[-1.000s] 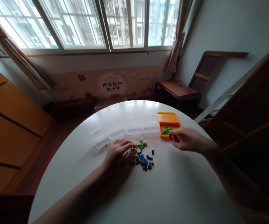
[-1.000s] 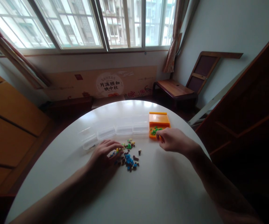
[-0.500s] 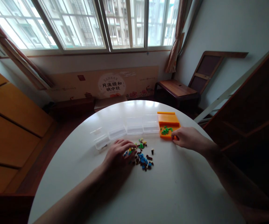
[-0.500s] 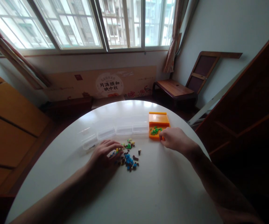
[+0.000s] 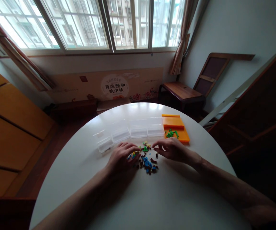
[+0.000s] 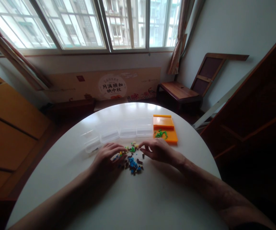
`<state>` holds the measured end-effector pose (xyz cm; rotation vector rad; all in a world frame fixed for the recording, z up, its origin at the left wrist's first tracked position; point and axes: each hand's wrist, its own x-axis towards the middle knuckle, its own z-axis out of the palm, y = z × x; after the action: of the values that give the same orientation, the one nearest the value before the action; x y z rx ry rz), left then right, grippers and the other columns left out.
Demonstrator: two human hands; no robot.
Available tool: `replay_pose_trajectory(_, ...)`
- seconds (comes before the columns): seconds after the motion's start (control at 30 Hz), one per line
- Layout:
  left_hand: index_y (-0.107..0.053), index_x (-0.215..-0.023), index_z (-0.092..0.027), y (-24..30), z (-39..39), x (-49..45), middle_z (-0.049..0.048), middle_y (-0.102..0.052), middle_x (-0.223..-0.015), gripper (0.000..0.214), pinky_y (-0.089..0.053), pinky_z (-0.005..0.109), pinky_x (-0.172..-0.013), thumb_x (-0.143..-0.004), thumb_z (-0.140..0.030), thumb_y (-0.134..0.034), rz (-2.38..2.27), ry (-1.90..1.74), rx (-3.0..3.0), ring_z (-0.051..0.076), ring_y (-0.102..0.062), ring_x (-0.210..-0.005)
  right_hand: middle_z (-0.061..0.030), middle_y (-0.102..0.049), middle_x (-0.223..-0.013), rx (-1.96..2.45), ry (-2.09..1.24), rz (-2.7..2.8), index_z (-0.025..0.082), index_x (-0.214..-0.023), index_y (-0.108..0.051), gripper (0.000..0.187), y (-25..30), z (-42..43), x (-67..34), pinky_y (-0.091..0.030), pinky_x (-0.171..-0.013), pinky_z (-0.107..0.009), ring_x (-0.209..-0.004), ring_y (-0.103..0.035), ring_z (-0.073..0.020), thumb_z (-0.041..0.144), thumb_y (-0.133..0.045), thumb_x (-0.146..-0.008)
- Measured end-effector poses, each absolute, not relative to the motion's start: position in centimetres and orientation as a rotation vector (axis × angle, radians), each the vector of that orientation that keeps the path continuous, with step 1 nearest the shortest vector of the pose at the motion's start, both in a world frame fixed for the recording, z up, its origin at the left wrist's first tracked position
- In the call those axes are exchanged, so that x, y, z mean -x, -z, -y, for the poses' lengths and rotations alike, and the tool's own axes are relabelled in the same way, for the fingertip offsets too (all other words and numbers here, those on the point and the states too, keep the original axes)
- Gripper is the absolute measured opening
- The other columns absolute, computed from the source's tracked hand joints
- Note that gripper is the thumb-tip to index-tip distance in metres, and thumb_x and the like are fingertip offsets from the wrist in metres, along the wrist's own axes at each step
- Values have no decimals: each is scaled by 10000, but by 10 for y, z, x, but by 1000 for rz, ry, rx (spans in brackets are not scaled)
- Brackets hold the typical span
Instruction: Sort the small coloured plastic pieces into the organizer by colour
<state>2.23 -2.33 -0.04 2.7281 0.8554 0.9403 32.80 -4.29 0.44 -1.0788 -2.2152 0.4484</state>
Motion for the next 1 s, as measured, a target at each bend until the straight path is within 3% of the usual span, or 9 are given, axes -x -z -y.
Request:
replay_pose_trajectory(0.23,-785,-1134,-276,-3,26,-21,36,-825,-1098,129,-518,372,-878,-1070,-327,-685,-863,-876,-2726,211,-751,-948,24,-756,-756,1090,-381,2279,258,-1105,-822,144,-14,44,-311,-380,-628,-229,-628,-645,-105,292,-697,-1045)
replay_pose_trajectory(0.43,-782,-1119,-274,0,25,-19,28,-817,-1065,108,-513,364,-867,-1058,-303,-697,-865,-901,-2730,203,-741,-916,-7,-809,-935,1097,-322,2462,265,-1227,-787,247,-23,31,-300,-354,-645,-256,-740,-687,-144,302,-762,-984)
replay_pose_trajectory(0.57,-787,-1100,-260,1,24,-19,32,-818,-1043,122,-519,373,-862,-1061,-306,-681,-868,-905,-2740,204,-744,-909,-14,-823,-1022,1041,-349,2517,280,-1194,-794,183,-18,23,-297,-358,-665,-259,-795,-705,-149,308,-722,-1028)
replay_pose_trajectory(1.0,-784,-1093,-259,2,25,-20,29,-827,-1033,139,-518,385,-866,-1065,-340,-675,-872,-928,-2744,202,-750,-898,-46,-801,-1023,1000,-374,2534,215,-1128,-764,139,-17,24,-298,-365,-666,-264,-769,-668,-158,321,-720,-1049)
